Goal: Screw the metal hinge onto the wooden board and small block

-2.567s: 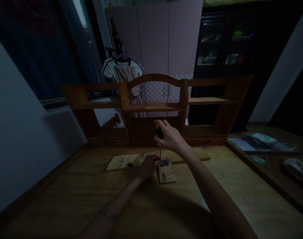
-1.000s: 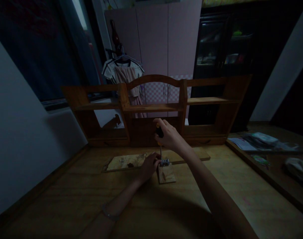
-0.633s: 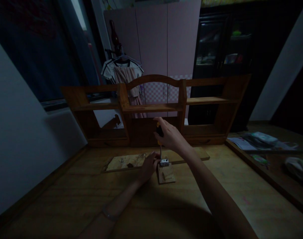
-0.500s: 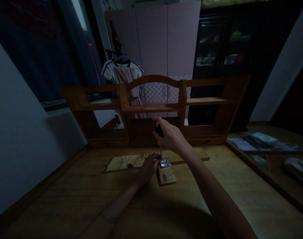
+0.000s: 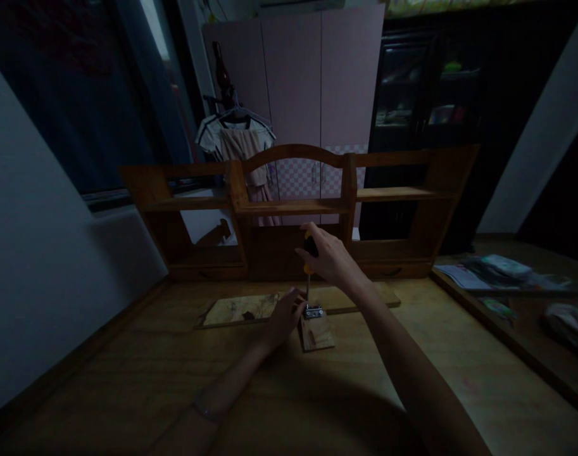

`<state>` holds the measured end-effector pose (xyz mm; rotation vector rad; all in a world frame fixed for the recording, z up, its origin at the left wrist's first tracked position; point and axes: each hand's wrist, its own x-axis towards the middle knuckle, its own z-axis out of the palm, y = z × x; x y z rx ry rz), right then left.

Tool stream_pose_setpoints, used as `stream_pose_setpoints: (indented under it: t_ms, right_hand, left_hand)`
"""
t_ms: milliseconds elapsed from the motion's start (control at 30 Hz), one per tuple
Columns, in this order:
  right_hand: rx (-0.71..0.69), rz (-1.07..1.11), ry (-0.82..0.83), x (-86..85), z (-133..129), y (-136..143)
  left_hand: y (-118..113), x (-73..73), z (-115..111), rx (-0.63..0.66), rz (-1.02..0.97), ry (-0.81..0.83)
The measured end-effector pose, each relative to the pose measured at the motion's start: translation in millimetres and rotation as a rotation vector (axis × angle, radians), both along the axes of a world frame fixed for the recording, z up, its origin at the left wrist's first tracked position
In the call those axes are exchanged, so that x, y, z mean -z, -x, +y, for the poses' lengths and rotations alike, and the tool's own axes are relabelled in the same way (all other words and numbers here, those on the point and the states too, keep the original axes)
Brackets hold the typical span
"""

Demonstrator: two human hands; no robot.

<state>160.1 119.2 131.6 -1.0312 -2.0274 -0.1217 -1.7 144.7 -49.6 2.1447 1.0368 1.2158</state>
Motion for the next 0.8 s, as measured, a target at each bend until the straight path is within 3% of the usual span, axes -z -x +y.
stream_pose_setpoints:
  t_ms: [333, 567, 700, 800]
  right_hand:
    - [-0.013, 0.040, -0.019, 0.3, 3.8, -2.2]
    - [-0.012, 0.176, -0.169, -15.2, -4.9, -8.1]
    - [0.022, 0.293, -0.220, -28.3, -14.5, -22.1]
    - [0.077, 0.336, -0.250, -36.5, -20.5, -38.5]
  left_hand:
    - [4.1, 7.6, 8.2, -0.063, -0.030, 0.032]
    - [12.8, -11.6, 3.0, -0.216, -0.081, -0.086]
    - [54.5, -34.6, 13.9, -0.321, 0.035, -0.163]
    - [124.7, -50.2, 23.7, -0.414, 0.202, -0.022]
